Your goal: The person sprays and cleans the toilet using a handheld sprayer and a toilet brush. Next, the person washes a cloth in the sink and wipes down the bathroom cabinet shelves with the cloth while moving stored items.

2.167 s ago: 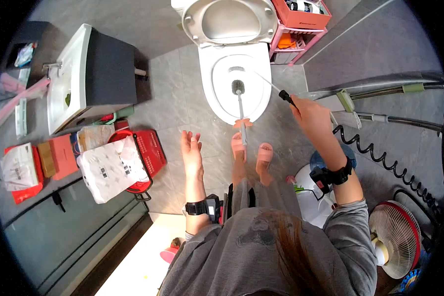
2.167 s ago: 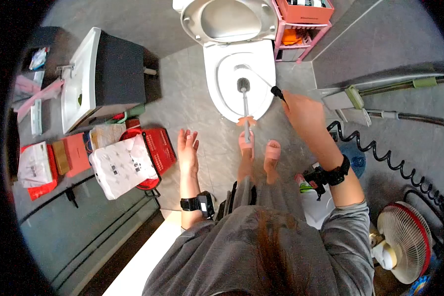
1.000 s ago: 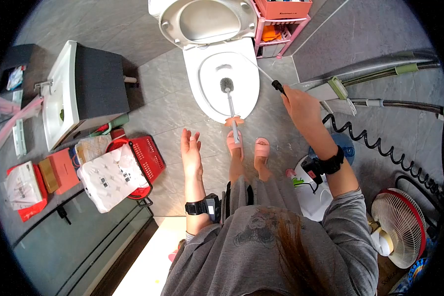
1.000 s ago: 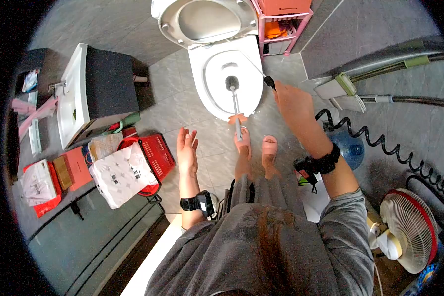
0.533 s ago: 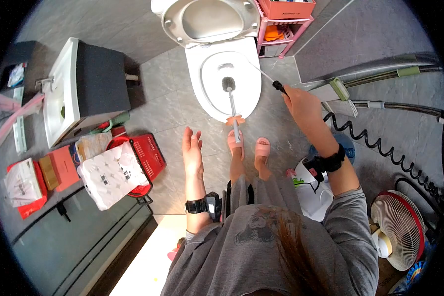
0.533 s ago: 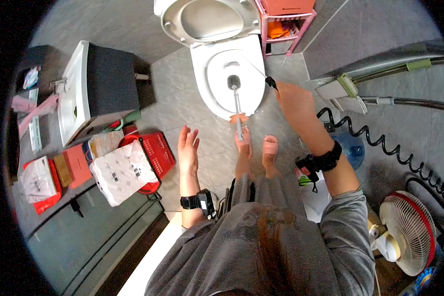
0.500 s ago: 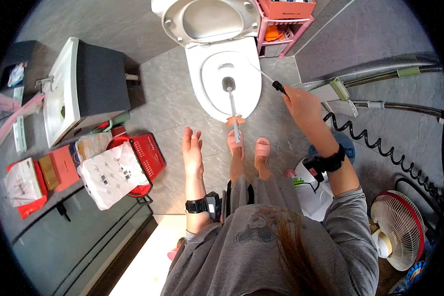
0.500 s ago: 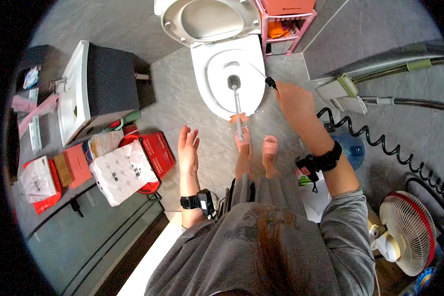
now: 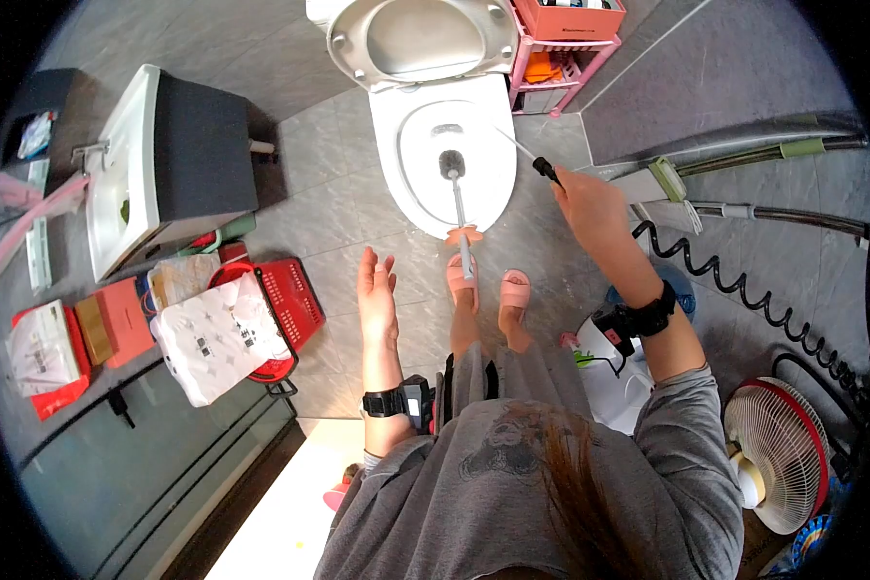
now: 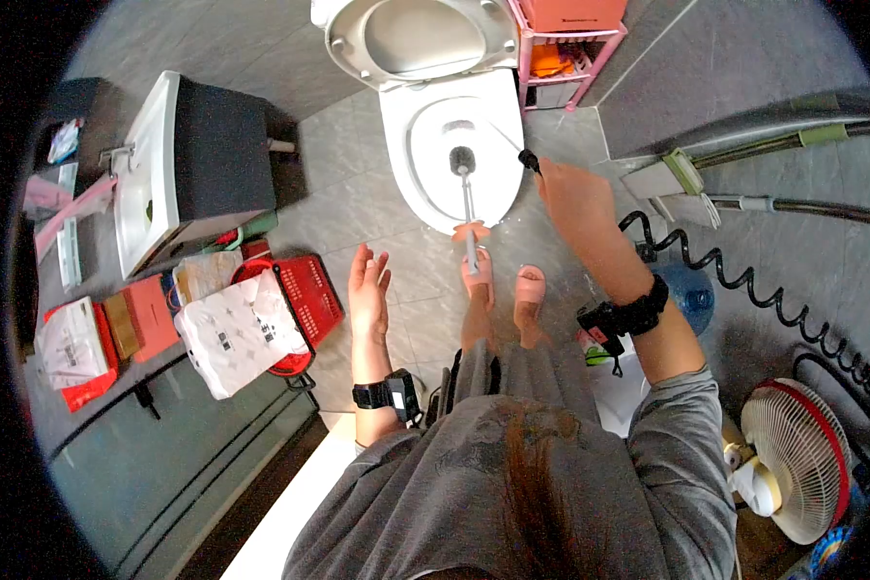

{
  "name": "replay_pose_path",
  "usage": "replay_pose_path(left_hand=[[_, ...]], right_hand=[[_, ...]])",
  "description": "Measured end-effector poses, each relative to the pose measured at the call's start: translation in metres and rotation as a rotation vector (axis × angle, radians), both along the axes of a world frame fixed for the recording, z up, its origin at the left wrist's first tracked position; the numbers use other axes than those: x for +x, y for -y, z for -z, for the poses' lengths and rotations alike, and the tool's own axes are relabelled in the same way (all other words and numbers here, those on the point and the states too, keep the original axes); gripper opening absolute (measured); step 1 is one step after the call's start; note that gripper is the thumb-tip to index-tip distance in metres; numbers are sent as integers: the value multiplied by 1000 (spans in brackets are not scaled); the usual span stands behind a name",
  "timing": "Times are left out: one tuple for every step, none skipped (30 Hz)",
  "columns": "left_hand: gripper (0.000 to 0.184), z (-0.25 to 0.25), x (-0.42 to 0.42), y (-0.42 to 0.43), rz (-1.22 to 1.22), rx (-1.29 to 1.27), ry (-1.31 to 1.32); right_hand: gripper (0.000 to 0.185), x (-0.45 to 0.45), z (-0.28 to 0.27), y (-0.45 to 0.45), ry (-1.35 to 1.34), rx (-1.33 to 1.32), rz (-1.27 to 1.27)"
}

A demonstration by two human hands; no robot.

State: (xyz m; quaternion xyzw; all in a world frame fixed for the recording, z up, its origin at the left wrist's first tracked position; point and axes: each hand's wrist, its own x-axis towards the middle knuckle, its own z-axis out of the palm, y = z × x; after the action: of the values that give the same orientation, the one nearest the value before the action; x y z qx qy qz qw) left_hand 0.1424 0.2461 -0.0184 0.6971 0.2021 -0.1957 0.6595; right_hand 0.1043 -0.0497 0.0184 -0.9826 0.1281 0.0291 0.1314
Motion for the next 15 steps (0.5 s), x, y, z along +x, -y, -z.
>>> replay_pose_path(left_hand=[[44, 0, 0, 0, -4, -3, 1], [44, 0, 0, -1, -7, -5, 1], [44, 0, 0, -1, -7, -6, 1], [44, -1, 0, -1, -5, -1, -1], [44, -1, 0, -1, -3, 3, -3], [44, -1, 0, -1, -3, 3, -3], [44, 0, 0, -1, -6, -2, -3], [44, 0, 0, -1, -9, -6, -3], [44, 0, 0, -1, -9, -6, -3], [43, 0, 0, 0, -11, -6, -4], [43, 0, 0, 0, -13, -5, -4], [43, 0, 0, -1, -12, -4, -4], [43, 1, 0, -1, -13, -6, -5], [43, 1, 1, -1, -14, -8, -6], [43, 1, 1, -1, -14, -8, -6]], right_hand=[[20, 0, 0, 0, 1, 0, -1], [15, 0, -1, -1, 40, 11, -2], [14, 0, -1, -1, 79, 22, -3], [14, 0, -3, -1, 79, 22, -2], [14, 1, -5, 0, 62, 33, -3], [14, 1, -6, 0, 45, 45, -3], [14, 1, -5, 0, 45, 45, -3], [15, 1, -3, 0, 51, 24, -2], [18, 0, -2, 1, 58, 2, -1], [18, 0, -1, 1, 57, 2, -2], [17, 0, 0, 1, 78, -3, -4], [17, 0, 0, 1, 99, -7, -7], [17, 1, 0, 1, 99, -8, -7], [17, 1, -1, 1, 91, -2, -9], [16, 2, -2, 1, 84, 2, -10]])
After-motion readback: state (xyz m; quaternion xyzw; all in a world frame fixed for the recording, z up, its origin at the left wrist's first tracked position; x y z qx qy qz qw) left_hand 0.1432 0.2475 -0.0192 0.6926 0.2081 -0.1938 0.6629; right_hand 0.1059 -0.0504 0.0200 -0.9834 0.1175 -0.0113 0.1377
